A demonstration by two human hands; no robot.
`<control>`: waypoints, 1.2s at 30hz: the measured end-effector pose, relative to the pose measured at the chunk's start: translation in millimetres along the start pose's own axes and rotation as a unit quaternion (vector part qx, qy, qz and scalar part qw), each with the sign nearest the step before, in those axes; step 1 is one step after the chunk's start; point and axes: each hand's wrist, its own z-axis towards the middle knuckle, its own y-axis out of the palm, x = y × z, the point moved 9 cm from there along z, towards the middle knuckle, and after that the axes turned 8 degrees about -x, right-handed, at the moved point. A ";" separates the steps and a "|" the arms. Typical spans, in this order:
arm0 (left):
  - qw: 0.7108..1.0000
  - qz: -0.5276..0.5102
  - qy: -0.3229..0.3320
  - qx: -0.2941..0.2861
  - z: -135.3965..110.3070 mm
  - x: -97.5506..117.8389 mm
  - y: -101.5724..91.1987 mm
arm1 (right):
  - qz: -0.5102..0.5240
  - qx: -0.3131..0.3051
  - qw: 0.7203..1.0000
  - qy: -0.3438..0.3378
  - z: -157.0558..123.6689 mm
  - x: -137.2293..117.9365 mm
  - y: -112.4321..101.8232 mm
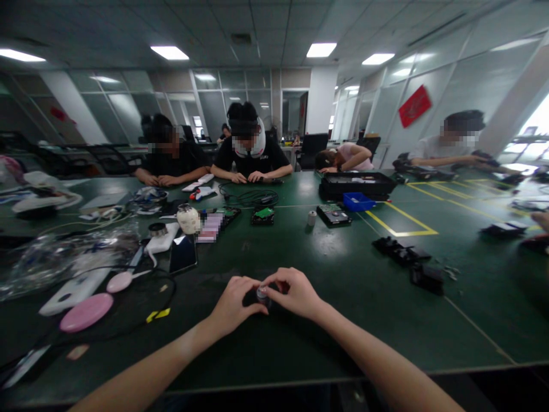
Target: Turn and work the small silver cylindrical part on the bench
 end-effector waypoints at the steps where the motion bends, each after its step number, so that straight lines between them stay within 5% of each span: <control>1: 1.000 -0.001 0.000 0.000 0.0 0.2 0.0 | -0.005 -0.004 1.000 -0.001 -0.1 -1.0 0.6; 11: 1.000 -0.008 -0.006 0.001 0.0 -0.9 0.1 | -0.011 -0.023 1.000 0.009 0.2 -3.3 3.7; 18: 1.000 -0.007 -0.016 -0.007 1.2 1.2 -1.7 | 0.067 0.047 0.996 -0.024 -5.1 -6.2 -11.0; 36: 1.000 -0.009 -0.013 -0.010 2.2 -0.1 2.4 | 0.095 0.040 0.995 -0.016 -2.8 0.2 -4.1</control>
